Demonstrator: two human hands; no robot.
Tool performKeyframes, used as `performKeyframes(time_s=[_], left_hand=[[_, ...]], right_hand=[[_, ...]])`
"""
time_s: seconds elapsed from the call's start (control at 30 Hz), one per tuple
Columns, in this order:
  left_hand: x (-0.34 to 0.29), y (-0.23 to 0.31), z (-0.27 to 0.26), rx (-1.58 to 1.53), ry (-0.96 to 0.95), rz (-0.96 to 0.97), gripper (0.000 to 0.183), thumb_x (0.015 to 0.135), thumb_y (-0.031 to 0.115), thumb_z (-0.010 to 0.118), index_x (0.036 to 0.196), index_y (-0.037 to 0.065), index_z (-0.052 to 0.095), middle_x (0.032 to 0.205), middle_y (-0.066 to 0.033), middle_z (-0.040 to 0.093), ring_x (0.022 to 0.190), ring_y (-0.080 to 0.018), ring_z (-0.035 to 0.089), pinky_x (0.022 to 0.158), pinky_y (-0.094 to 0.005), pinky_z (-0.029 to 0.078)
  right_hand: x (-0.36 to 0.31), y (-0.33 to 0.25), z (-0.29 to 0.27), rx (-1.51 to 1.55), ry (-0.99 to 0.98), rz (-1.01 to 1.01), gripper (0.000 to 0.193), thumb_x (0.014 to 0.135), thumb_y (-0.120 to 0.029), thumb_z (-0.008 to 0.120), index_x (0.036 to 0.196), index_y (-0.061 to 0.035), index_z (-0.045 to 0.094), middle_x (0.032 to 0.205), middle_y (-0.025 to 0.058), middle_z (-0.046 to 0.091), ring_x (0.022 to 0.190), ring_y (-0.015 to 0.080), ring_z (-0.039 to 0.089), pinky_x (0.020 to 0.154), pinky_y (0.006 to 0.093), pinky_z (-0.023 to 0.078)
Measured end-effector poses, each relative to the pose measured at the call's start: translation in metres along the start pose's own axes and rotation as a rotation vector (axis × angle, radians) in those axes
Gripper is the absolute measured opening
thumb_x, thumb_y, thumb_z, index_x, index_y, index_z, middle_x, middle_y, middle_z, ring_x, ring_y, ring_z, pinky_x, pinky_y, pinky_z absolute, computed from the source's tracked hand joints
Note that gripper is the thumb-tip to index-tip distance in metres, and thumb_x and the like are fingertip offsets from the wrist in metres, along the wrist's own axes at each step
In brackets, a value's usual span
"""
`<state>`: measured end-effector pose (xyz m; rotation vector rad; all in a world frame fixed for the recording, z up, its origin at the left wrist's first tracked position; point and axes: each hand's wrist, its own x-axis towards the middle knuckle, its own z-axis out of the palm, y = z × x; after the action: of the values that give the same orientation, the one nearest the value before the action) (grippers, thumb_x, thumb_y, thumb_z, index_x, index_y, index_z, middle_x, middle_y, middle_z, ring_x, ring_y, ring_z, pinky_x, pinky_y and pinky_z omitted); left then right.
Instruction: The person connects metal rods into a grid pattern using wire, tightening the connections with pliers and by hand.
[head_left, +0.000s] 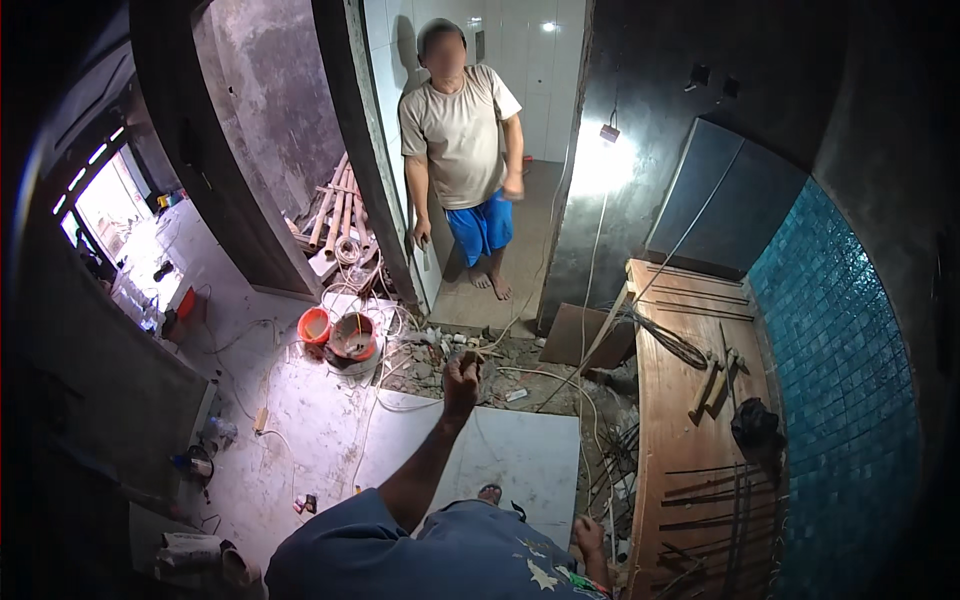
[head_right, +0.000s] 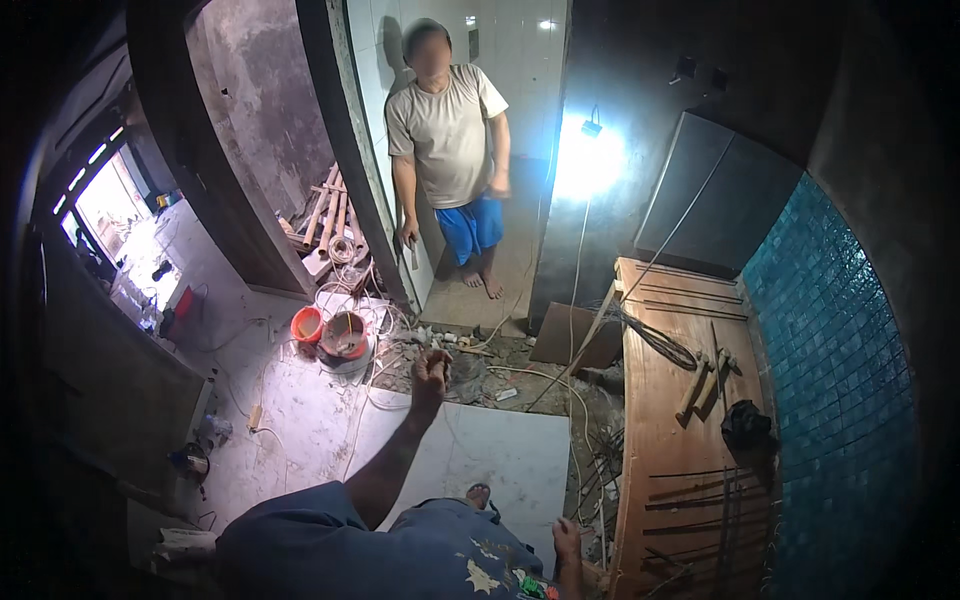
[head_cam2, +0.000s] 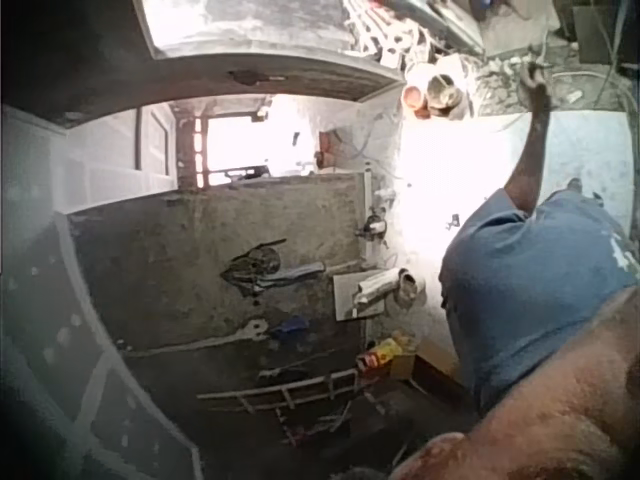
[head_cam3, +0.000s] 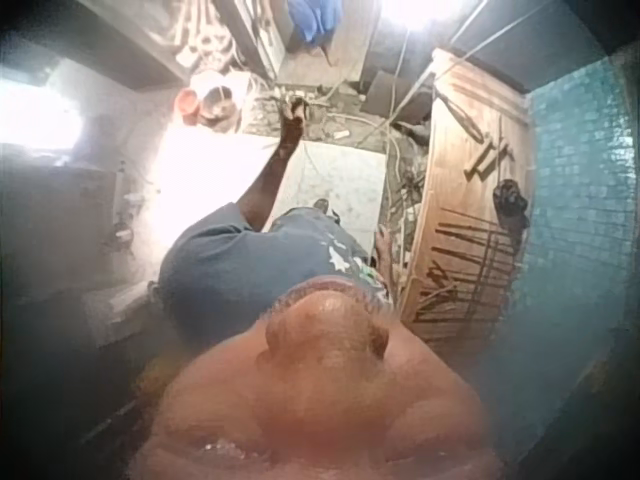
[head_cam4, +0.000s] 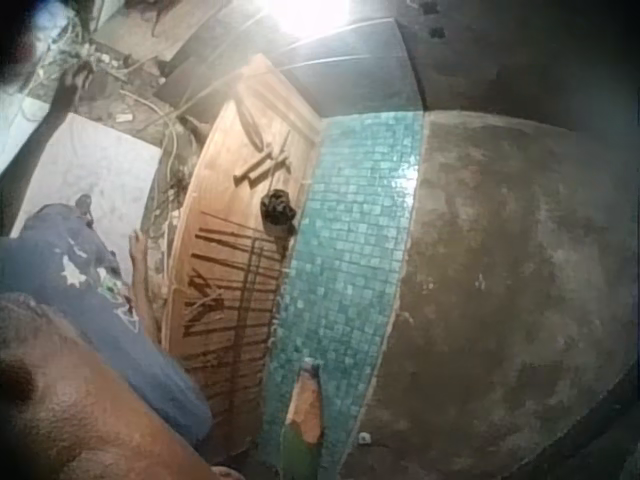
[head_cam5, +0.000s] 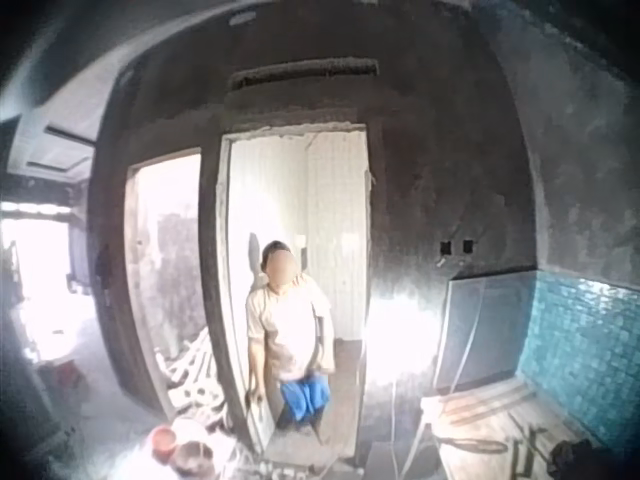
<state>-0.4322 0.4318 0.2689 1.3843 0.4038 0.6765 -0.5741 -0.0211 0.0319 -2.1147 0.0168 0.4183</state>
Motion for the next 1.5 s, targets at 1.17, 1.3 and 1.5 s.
performKeyframes(time_s=[1.17,1.3,1.5], left_hand=[[-0.145,-0.137,-0.154,1.133,-0.503,-0.482,0.041,0.088,0.040,0.052,0.088,0.004,0.072,0.094,-0.0220,0.069,0.091,-0.0393,0.066,0.085,-0.0458,0.051],[-0.244,-0.161,-0.221,1.348,-0.650,-0.566,0.041,0.088,0.039,0.052,0.095,0.004,0.071,0.102,-0.0265,0.067,0.098,-0.0441,0.063,0.090,-0.0503,0.049],[-0.320,-0.164,-0.289,1.462,-0.731,-0.774,0.048,0.096,0.040,0.044,0.102,0.000,0.070,0.112,-0.0260,0.064,0.106,-0.0430,0.061,0.095,-0.0502,0.047]], right_hand=[[-0.042,0.007,0.038,-0.016,-0.486,0.151,0.025,0.096,-0.023,0.052,0.106,-0.0059,0.067,0.081,0.0115,0.066,0.078,0.0211,0.064,0.071,0.0391,0.050],[-0.052,0.019,0.029,-0.008,-0.500,0.162,0.026,0.096,-0.023,0.052,0.108,-0.0061,0.067,0.082,0.0120,0.067,0.079,0.0213,0.064,0.070,0.0392,0.050],[-0.077,0.041,0.011,-0.034,-0.496,0.198,0.027,0.096,-0.024,0.051,0.111,-0.0065,0.066,0.083,0.0127,0.068,0.079,0.0216,0.064,0.070,0.0392,0.050]])
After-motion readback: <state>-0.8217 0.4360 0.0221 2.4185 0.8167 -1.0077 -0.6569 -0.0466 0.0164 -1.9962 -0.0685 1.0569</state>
